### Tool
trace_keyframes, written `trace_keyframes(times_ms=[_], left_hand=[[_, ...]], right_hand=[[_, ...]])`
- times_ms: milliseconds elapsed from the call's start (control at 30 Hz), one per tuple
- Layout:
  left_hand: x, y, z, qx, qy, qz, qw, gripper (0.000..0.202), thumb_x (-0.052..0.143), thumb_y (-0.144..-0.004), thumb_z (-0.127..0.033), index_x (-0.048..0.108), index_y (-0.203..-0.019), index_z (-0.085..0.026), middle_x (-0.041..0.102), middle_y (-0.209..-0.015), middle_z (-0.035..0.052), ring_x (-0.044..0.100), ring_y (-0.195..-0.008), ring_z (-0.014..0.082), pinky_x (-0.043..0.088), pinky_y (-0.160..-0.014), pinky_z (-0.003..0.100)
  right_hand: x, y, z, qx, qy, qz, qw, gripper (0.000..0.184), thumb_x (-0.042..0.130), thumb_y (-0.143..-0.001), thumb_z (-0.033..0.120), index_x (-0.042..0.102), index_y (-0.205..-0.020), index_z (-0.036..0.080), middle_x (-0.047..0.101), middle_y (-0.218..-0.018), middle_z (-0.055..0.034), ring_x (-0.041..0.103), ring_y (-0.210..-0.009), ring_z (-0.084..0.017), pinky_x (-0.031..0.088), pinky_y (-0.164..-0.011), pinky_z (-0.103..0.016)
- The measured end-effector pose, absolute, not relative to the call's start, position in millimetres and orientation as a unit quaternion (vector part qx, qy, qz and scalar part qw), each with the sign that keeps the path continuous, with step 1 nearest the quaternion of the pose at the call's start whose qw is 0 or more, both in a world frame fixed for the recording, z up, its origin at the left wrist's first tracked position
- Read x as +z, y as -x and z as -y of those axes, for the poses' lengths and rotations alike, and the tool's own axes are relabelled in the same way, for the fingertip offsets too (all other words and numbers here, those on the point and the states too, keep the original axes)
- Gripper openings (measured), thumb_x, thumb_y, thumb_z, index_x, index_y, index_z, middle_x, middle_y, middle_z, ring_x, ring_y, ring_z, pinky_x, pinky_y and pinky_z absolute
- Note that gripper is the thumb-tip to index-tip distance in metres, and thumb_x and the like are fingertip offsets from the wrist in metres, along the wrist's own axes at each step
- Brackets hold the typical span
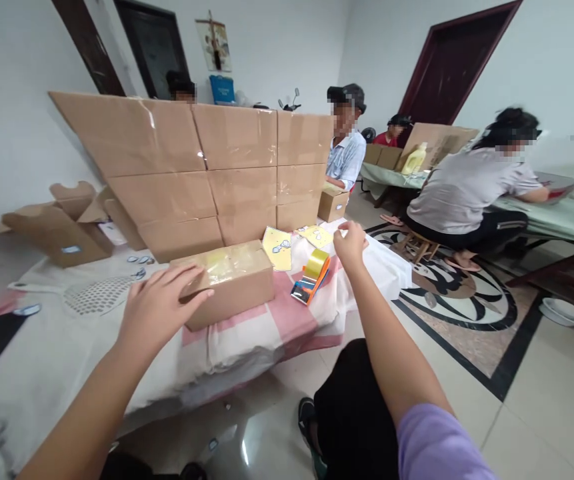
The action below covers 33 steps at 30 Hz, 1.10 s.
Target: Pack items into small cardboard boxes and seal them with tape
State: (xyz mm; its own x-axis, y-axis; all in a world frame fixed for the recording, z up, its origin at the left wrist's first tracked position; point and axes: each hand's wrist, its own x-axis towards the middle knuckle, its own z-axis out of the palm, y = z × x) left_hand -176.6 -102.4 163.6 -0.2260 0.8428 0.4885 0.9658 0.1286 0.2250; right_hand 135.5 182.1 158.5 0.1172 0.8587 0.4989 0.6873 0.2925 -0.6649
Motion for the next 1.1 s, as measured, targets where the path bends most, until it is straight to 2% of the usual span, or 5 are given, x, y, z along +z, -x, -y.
trace_keyframes(times_ms=[267,533,667,833,1100], left_hand=[[162,195,88,-0.223,0.599,0.747,0.182,0.034,0.047,-0.095,-0.049,0.070,-0.113,-0.034,0.071,-0.124,0.0060,0.063,-0.116,0.0356,0.041,-0.092,0.054],[162,205,85,-0.170,0.620,0.745,0.181,0.032,0.043,-0.092,-0.048,0.071,-0.100,-0.034,0.075,-0.116,0.0033,0.069,-0.104,0.0343,0.043,-0.087,0.052],[157,206,90,-0.178,0.630,0.736,0.173,0.029,0.047,-0.093,-0.047,0.070,-0.104,-0.035,0.073,-0.119,0.0028,0.068,-0.109,0.0329,0.044,-0.091,0.050],[156,204,90,-0.193,0.608,0.748,0.184,0.028,0.048,-0.092,-0.055,0.069,-0.103,-0.040,0.074,-0.117,0.0000,0.069,-0.105,0.0329,0.049,-0.089,0.052],[156,208,89,-0.168,0.613,0.751,0.179,0.029,0.054,-0.093,-0.050,0.068,-0.112,-0.033,0.072,-0.120,0.0055,0.067,-0.107,0.0330,0.049,-0.091,0.050]], right_hand=[[86,-210,-228,0.184,0.571,0.679,0.422,0.011,0.056,-0.073,0.018,0.065,-0.075,0.022,0.071,-0.097,-0.0140,0.063,-0.090,-0.033,0.048,-0.087,-0.049],[86,-128,-295,0.339,0.415,0.774,0.338,0.022,0.060,-0.071,0.016,0.076,-0.085,0.018,0.077,-0.097,-0.0055,0.067,-0.095,-0.021,0.048,-0.098,-0.036],[76,-91,-308,0.436,0.311,0.795,0.285,0.020,0.066,-0.073,0.020,0.078,-0.088,0.018,0.077,-0.101,-0.0068,0.067,-0.102,-0.022,0.047,-0.101,-0.039],[78,-64,-316,0.444,0.256,0.830,0.219,0.019,0.064,-0.078,0.018,0.080,-0.087,0.022,0.071,-0.123,-0.0055,0.058,-0.124,-0.023,0.038,-0.113,-0.040],[78,-50,-318,0.454,0.235,0.834,0.207,0.016,0.068,-0.073,0.017,0.080,-0.082,0.023,0.074,-0.112,-0.0034,0.061,-0.117,-0.024,0.038,-0.113,-0.043]])
